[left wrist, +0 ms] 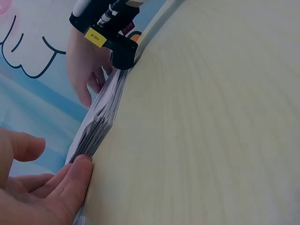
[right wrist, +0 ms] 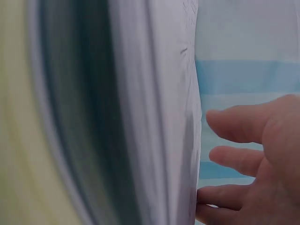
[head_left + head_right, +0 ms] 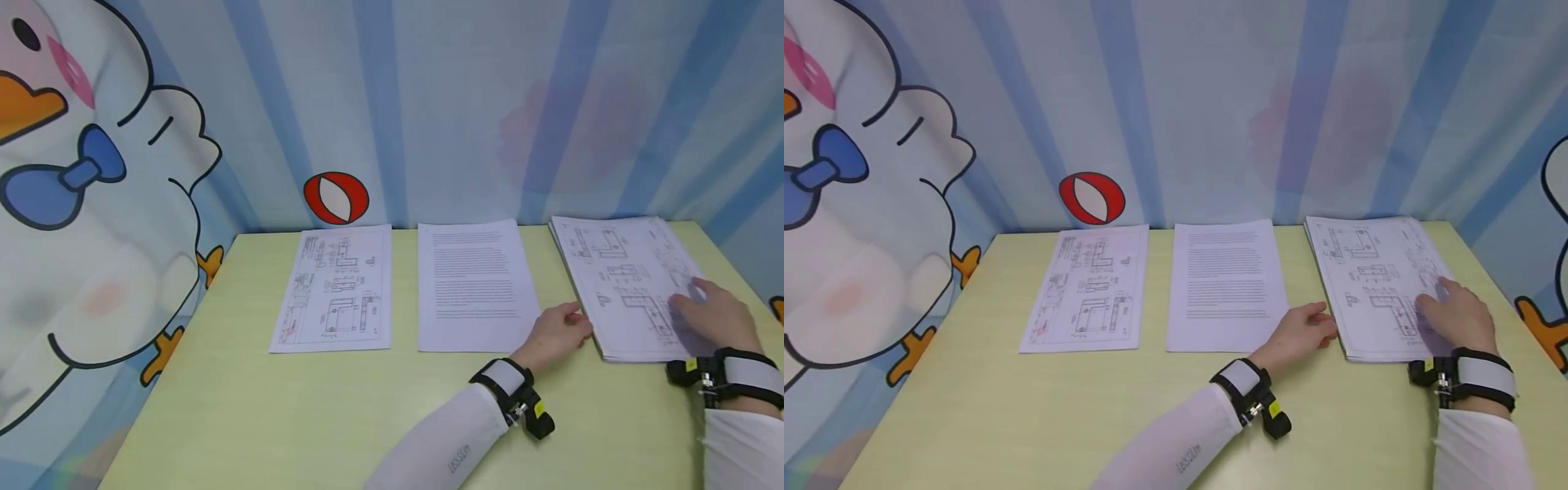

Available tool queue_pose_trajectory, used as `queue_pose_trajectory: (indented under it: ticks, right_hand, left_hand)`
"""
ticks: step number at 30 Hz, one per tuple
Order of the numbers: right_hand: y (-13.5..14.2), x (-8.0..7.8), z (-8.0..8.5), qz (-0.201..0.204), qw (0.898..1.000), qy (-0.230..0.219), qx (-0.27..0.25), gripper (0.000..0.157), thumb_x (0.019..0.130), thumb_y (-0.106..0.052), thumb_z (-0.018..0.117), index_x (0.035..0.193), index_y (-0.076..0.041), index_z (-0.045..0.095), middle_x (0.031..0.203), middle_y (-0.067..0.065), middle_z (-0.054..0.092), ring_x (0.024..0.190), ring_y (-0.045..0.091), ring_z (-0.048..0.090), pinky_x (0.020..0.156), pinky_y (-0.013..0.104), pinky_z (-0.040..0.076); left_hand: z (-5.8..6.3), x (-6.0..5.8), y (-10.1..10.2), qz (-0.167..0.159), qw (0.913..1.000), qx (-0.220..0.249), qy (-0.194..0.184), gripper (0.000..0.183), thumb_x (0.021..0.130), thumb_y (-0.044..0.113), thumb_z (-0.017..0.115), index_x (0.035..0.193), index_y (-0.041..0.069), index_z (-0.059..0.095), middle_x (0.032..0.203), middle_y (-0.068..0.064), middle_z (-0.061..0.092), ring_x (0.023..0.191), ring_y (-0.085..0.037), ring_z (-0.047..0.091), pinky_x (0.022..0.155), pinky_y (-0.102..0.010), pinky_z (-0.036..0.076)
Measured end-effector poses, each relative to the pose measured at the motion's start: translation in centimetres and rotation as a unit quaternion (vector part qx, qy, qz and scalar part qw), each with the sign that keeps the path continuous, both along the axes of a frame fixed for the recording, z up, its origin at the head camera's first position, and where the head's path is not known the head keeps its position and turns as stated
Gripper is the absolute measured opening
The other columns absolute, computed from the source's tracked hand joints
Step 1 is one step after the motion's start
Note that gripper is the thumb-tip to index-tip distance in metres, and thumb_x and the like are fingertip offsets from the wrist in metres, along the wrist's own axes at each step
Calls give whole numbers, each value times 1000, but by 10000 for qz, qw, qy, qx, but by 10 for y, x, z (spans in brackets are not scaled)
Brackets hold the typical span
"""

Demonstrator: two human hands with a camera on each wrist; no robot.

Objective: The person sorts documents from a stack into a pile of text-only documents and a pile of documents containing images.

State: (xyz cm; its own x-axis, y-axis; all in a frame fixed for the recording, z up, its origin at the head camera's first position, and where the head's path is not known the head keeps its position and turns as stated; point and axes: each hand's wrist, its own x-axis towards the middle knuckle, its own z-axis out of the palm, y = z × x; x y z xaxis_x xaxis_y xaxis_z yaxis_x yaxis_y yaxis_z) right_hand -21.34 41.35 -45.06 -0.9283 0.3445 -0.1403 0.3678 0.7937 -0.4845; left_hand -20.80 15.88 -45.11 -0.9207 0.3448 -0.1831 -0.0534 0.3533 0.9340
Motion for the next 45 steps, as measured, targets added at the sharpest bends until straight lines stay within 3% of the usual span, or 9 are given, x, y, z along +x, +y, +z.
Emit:
queue_pose_trajectory:
  ticks: [5, 10, 16, 22, 24, 30, 34, 41, 45]
  right_hand:
    - [-5, 0, 3, 4, 9999, -116, 127, 69, 93, -36, 35, 138, 11, 9, 133, 45, 21, 114, 59, 25, 91, 65, 27]
    - [-11, -1, 6, -28, 9997, -134, 217, 66, 93, -31, 37, 137, 11, 12, 131, 45, 24, 112, 58, 28, 91, 64, 29]
    - [-17, -3, 7, -114, 9986, -206, 474, 61, 92, -26, 36, 136, 12, 17, 127, 44, 32, 105, 56, 38, 83, 61, 36]
    - [-20, -2, 9, -84, 9985, 93, 531, 57, 92, -26, 38, 133, 13, 27, 118, 44, 41, 91, 50, 48, 67, 53, 42]
    - [-21, -1, 11, 6, 9985, 243, 489, 56, 92, -26, 38, 132, 13, 30, 115, 43, 44, 89, 49, 50, 62, 49, 41]
    - [-28, 3, 17, 104, 9977, 620, 261, 53, 94, -29, 38, 128, 11, 38, 115, 40, 48, 96, 51, 47, 66, 52, 41]
    - [-35, 3, 18, 72, 9966, 805, 149, 52, 94, -29, 39, 126, 11, 42, 113, 39, 50, 96, 50, 48, 67, 52, 41]
    - [-34, 1, 15, 12, 9979, 650, 68, 55, 94, -33, 37, 129, 9, 39, 116, 38, 48, 99, 49, 46, 69, 53, 41]
    - [-34, 0, 15, 199, 9985, 508, -98, 61, 95, -38, 36, 133, 8, 33, 120, 40, 43, 104, 52, 42, 75, 58, 39]
  left_hand:
    - [-2, 0, 5, 210, 9982, 438, -357, 46, 83, 19, 60, 128, 15, 51, 91, 8, 62, 68, -2, 55, 68, -18, 45]
    - [-2, -2, 10, 597, 9861, 1219, -954, 46, 82, 10, 62, 126, 8, 52, 88, 3, 61, 70, -8, 59, 64, -22, 50]
    - [-4, -3, 10, 624, 9823, 1400, -1079, 39, 82, 10, 61, 121, 8, 57, 87, 4, 60, 71, -9, 60, 66, -24, 51]
    - [-5, -5, 9, 779, 9778, 1535, -1191, 35, 82, 11, 60, 117, 8, 59, 89, 1, 64, 74, -10, 60, 68, -26, 51]
    - [-4, -5, 8, 807, 9783, 1513, -1160, 31, 82, 12, 59, 113, 7, 62, 89, 1, 65, 73, -9, 59, 67, -26, 50]
    - [-3, -5, 3, 788, 9847, 1265, -905, 16, 83, 18, 58, 94, 10, 67, 75, 2, 62, 62, -10, 51, 56, -23, 40]
    - [-3, -6, -1, 775, 9869, 1177, -782, 18, 86, 18, 53, 96, 10, 66, 78, 2, 63, 64, -10, 50, 57, -23, 38]
    - [4, -8, -6, 848, 9917, 870, -427, 20, 87, 16, 49, 92, 6, 66, 77, 1, 62, 64, -10, 49, 56, -23, 38]
    - [7, -9, -12, 957, 9923, 764, -206, 19, 88, 15, 46, 93, 7, 63, 78, 1, 59, 67, -11, 49, 58, -23, 38]
